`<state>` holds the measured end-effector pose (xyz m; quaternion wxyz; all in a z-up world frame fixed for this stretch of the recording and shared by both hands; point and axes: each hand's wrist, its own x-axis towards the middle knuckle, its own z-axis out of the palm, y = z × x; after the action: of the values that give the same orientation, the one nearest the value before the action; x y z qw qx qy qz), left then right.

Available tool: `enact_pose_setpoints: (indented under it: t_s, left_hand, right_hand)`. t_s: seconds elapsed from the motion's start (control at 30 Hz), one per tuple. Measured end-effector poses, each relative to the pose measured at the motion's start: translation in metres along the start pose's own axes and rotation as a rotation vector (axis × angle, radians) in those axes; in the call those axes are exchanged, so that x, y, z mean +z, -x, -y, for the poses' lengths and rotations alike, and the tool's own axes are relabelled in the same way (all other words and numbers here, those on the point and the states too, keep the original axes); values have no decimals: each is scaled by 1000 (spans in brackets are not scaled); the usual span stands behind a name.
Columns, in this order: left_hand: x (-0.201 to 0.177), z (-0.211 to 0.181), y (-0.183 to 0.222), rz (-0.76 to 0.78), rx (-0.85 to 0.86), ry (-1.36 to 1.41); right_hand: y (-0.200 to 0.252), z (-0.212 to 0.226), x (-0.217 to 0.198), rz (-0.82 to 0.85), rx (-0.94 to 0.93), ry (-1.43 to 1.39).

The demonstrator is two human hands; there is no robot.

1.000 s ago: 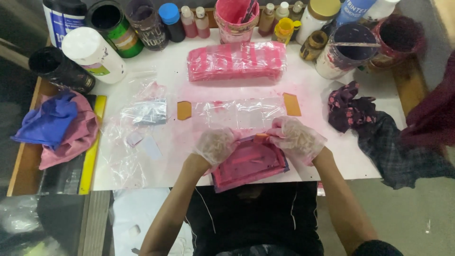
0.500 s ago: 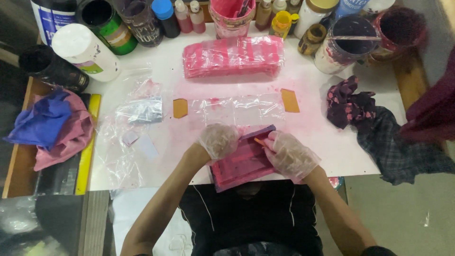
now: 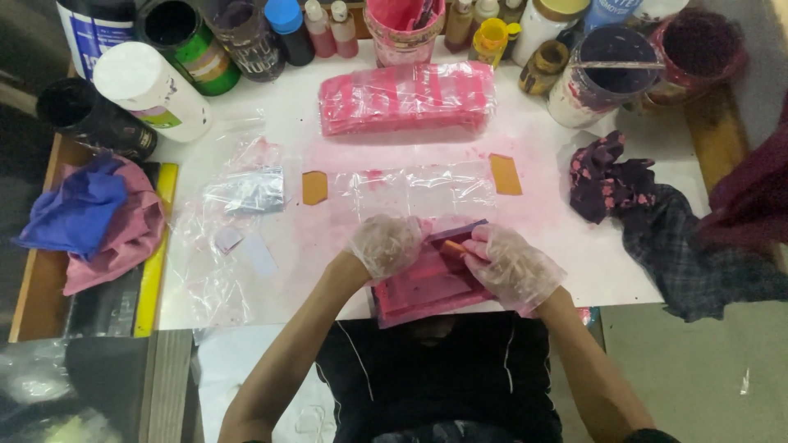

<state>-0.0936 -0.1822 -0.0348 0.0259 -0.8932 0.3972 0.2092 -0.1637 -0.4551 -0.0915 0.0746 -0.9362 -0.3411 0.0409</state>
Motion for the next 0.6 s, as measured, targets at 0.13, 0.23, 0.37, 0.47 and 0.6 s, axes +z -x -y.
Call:
enact_pose_setpoints:
  t_s: [0.13,0.23,0.37,0.47,0.6]
  left_hand:
    - [19,1,-12,-43,140,-383]
    - [25,-6,-14,-60,45,-196]
    - [17,-9,-31,94,-99,-22]
    - [23,-13,-31,41,-138,-9]
    - [28,-23,-36,-47,-199,-4]
  right_hand:
    - [5,1,2,-155,125,-186]
    - [11,2,3,-288,236,-345]
    - [9,-1,2,-497,379,-581]
    - [16,-1,3,-627,489,-740]
    - [18,-5,2,-771,592,-896]
